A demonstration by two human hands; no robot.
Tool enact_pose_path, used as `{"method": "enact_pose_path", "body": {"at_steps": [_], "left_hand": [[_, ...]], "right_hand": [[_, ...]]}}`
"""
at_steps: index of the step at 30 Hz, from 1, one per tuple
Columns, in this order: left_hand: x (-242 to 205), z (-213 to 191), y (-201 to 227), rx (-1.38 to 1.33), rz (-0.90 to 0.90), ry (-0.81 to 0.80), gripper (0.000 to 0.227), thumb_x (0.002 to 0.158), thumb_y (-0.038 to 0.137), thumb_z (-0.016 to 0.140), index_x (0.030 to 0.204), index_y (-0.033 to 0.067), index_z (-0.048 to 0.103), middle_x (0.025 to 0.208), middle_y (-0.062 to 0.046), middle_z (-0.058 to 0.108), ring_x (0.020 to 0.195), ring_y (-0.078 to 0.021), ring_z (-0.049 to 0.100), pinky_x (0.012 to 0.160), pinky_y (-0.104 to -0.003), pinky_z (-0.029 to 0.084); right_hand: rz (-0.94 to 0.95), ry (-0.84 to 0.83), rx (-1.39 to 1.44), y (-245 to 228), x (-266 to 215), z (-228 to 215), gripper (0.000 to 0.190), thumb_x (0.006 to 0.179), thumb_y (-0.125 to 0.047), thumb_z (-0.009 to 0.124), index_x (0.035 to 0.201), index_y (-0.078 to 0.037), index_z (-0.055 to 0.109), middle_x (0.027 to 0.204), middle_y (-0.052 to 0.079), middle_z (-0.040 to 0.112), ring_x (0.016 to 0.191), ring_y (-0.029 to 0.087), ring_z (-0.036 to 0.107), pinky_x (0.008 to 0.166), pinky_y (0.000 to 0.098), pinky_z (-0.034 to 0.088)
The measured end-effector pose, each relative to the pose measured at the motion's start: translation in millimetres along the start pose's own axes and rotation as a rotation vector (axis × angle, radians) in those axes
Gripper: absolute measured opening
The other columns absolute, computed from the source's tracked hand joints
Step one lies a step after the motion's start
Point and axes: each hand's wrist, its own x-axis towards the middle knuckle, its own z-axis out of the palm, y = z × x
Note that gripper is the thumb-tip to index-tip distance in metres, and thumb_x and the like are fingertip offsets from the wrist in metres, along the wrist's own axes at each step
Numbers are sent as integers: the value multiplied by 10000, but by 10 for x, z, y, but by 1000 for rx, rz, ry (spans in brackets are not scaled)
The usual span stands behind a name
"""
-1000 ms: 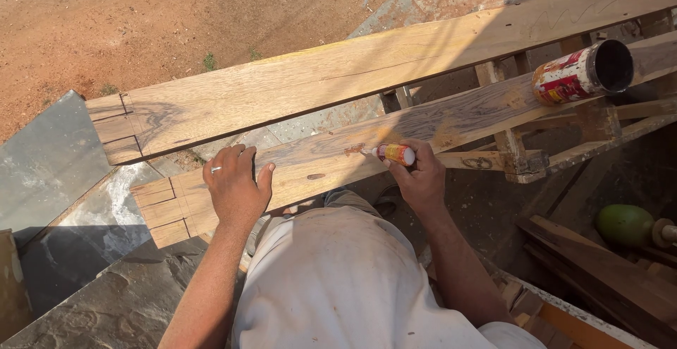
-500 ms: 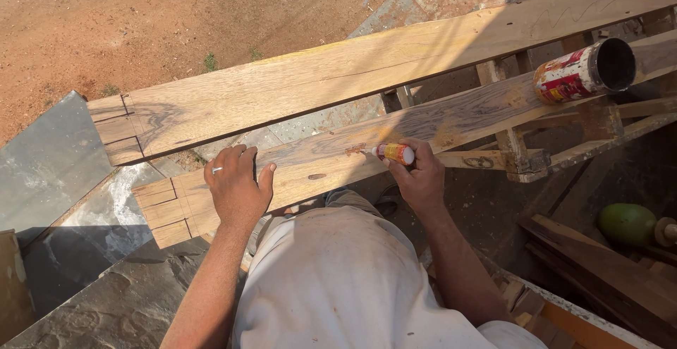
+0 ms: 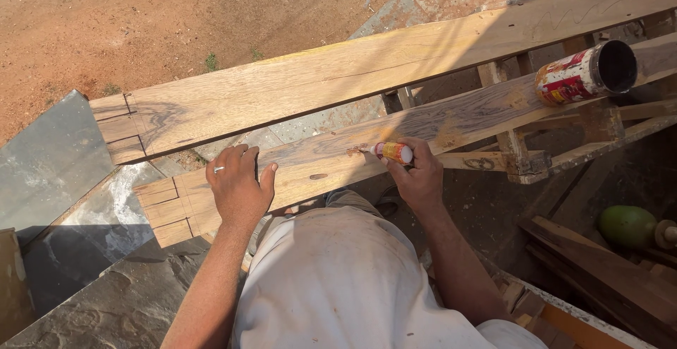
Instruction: Applying wood glue and filler to a wooden plank on a workbench.
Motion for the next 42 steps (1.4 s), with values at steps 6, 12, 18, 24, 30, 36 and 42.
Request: {"method": "enact_pose_path", "body": {"at_steps": [6,12,18,24,30,36,42], "left_hand": [[8,-11,8,-12,-1,-7,456,944,378,724,1265,58,673,1306,-137,600,1374,-308,469,1192,-538,229],[6,-9,3,-13,6,5,454,943,372,725,1263,54,675,1306,-138,605,1371,-315,470,1189,-541,230],[6,-20,13,-17,-1,-5,457,945,374,722,1264,51,675,1307,-140,609,1370,-312,471,1188,-542,231],[-6,6,-5,-13,2,-11,455,948,376,722,1264,51,676,1307,-146,610,1368,-318,471,1189,-544,229],[-16,5,-1,-21,2,-17,461,941,370,733,1268,53,666,1311,-155,604,1363,-324,471,1185,-561,220],[-144,-176,264,-261,53,1,353,929,263,746,1221,77,678,1211,-119,663,1226,-336,571,1073,-505,399],[-85,-60,810,-617,180,-338,400,872,194,750,1256,95,694,1258,-104,690,1188,-306,650,1022,-403,509]], "right_hand": [[8,32,-30,39,-15,-37,379,868,-102,835,1167,-16,619,1024,115,740,916,155,729,780,313,599],[-15,25,-17,9,-28,17,384,868,-107,837,1167,-17,614,1032,118,738,927,166,735,775,313,599],[-32,-6,-14,-2,-40,94,388,859,-108,839,1159,-18,611,1017,125,753,918,176,755,775,318,608],[-30,-3,-6,33,-53,39,390,867,-112,841,1162,-12,606,1026,132,750,923,187,757,771,325,614],[-10,75,-28,128,-84,3,385,866,-101,837,1164,-6,613,1021,122,742,915,171,738,788,325,603],[324,68,805,475,-142,275,371,964,-32,718,1278,6,526,1163,103,669,1051,150,669,928,303,576],[651,-239,1524,246,-312,485,293,1007,-69,656,1273,-72,534,1309,126,633,1167,239,667,980,397,592]]}}
